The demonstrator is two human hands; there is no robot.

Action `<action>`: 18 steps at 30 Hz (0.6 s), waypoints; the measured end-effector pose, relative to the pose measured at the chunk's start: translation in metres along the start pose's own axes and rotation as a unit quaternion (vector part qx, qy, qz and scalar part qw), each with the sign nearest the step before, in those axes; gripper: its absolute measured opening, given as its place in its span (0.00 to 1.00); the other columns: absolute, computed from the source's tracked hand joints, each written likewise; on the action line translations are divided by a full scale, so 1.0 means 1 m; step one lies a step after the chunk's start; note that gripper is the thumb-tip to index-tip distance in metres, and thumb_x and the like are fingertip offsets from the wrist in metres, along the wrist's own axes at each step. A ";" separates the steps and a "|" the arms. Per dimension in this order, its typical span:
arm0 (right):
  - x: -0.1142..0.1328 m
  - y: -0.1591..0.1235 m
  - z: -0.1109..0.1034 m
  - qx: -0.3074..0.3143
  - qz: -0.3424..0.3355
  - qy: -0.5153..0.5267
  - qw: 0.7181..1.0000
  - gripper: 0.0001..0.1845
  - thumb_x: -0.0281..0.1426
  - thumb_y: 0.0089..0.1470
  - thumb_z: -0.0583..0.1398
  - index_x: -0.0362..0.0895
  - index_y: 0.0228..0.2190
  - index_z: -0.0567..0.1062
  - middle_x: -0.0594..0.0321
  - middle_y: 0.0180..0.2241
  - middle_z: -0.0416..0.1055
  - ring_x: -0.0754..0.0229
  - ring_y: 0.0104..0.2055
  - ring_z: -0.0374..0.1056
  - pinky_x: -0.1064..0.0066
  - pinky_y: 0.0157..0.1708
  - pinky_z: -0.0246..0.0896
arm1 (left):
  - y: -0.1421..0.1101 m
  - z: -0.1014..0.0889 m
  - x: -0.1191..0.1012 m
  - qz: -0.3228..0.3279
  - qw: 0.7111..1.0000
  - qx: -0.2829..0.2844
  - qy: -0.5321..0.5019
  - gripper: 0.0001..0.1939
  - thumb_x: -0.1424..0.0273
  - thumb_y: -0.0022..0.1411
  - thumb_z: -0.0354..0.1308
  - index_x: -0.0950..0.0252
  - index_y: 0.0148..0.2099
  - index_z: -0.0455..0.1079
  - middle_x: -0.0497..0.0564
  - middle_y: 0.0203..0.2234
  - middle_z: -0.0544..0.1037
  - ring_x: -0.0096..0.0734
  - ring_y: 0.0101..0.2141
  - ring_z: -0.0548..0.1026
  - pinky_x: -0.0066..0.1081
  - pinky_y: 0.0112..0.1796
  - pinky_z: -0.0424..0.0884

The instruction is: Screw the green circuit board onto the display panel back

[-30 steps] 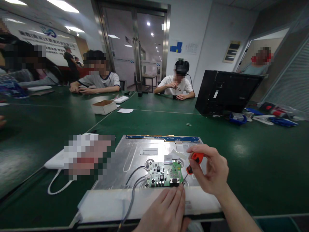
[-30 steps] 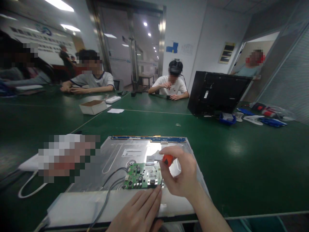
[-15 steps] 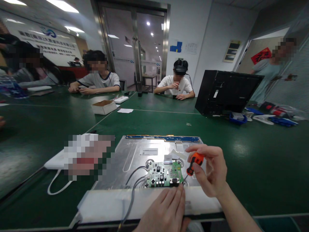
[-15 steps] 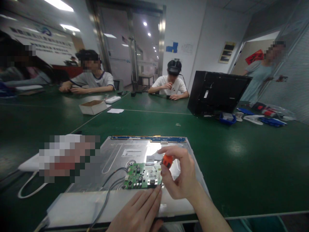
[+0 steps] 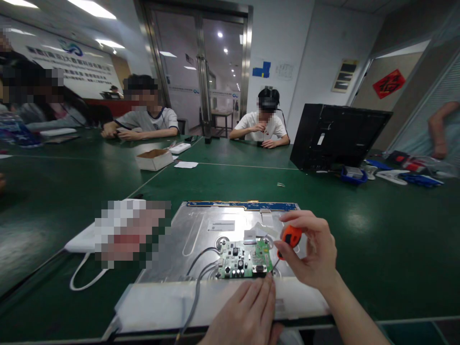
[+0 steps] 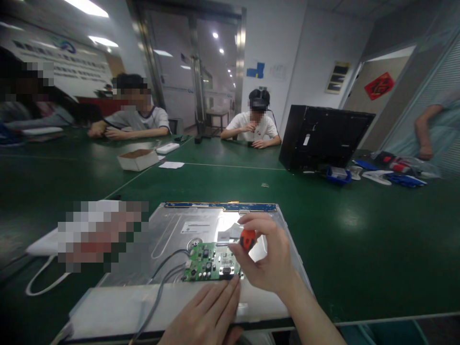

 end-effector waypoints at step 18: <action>0.001 0.001 -0.003 -0.012 0.001 -0.046 0.999 0.17 0.25 0.57 0.64 0.47 0.48 0.71 0.61 0.35 0.77 0.57 0.35 0.76 0.63 0.37 0.72 | -0.005 0.004 -0.001 0.007 0.999 0.034 -0.005 0.22 0.65 0.74 0.49 0.78 0.58 0.70 0.64 0.51 0.80 0.42 0.51 0.77 0.36 0.50 0.70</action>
Point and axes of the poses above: each hand's wrist, its own y-axis towards the middle knuckle, its own z-axis out of the palm, x = y × z, the point moved 3 cm from there along y, towards the middle knuckle
